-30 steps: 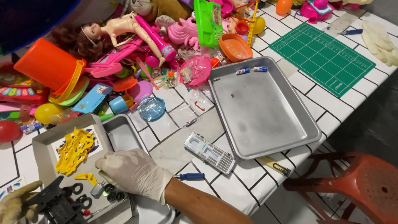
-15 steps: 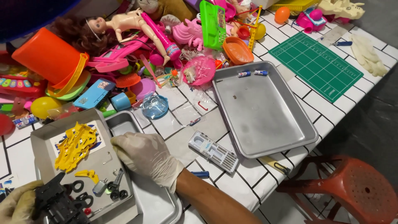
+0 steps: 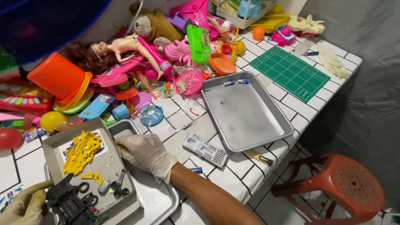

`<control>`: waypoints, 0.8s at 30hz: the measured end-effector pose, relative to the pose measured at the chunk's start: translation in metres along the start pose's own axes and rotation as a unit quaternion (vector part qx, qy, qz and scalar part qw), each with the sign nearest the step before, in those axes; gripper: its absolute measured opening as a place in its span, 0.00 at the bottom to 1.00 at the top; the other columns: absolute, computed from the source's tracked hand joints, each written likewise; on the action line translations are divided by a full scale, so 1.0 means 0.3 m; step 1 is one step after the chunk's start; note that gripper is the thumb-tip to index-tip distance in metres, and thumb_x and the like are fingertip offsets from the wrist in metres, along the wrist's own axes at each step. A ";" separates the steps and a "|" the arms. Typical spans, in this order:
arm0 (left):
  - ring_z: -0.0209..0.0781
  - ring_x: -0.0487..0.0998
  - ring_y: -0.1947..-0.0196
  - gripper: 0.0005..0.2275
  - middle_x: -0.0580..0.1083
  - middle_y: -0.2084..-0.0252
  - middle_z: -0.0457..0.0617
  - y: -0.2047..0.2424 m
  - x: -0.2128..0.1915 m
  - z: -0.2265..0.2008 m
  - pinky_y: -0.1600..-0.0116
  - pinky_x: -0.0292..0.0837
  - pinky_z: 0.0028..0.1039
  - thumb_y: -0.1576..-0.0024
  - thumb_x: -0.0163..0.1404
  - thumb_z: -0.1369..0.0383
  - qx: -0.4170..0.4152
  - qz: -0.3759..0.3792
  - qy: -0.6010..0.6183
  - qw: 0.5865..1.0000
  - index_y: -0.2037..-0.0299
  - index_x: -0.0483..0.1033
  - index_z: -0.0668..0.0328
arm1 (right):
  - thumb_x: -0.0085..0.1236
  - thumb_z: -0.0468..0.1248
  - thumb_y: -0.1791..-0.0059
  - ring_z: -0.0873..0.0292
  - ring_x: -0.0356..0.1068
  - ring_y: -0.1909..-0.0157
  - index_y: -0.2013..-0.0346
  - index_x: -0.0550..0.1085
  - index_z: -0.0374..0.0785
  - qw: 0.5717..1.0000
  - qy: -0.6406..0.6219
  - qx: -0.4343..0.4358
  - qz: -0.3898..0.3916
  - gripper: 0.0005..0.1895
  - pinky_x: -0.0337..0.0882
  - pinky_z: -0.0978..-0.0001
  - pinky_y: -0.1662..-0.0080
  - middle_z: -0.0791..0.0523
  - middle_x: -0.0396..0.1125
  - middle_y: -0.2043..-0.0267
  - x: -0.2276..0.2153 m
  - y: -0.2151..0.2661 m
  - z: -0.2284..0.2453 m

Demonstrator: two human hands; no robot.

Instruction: The person assembles a toy vehicle by hand, picking up various plastic parts from a metal tray and connecting them. They handle a black chassis, yellow body pieces, and small wheels, fitting them together on a cluttered table.

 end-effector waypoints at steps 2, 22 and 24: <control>0.56 0.71 0.67 0.10 0.75 0.58 0.70 -0.030 -0.001 0.046 0.63 0.65 0.36 0.24 0.42 0.79 0.030 -0.006 0.005 1.000 0.41 0.76 0.77 | 0.51 0.41 0.46 0.53 0.76 0.66 0.57 0.78 0.44 1.000 -0.006 0.012 -0.002 0.09 0.75 0.56 0.69 0.56 0.76 0.65 -0.019 -0.007 -0.017; 0.46 0.70 0.75 0.09 0.72 0.68 0.63 0.086 0.046 -0.045 0.72 0.66 0.24 0.33 0.47 0.73 0.057 -0.068 0.203 0.975 0.49 0.77 0.71 | 0.52 0.39 0.46 0.52 0.79 0.62 0.51 0.79 0.45 0.997 -0.063 0.039 0.016 0.12 0.79 0.56 0.62 0.55 0.78 0.57 -0.035 0.008 -0.050; 0.43 0.67 0.76 0.06 0.70 0.70 0.59 0.067 0.045 -0.014 0.71 0.65 0.26 0.33 0.50 0.75 0.040 -0.066 0.215 0.974 0.53 0.76 0.72 | 0.52 0.39 0.46 0.51 0.78 0.63 0.51 0.78 0.45 0.997 -0.073 0.033 0.020 0.12 0.79 0.56 0.62 0.54 0.78 0.58 -0.058 0.000 -0.028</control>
Point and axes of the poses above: each hand's wrist, its own y-axis away from the middle knuckle, its own x-axis out of the palm, z = x × y, the point moved 4 cm from there along -y, towards the middle knuckle
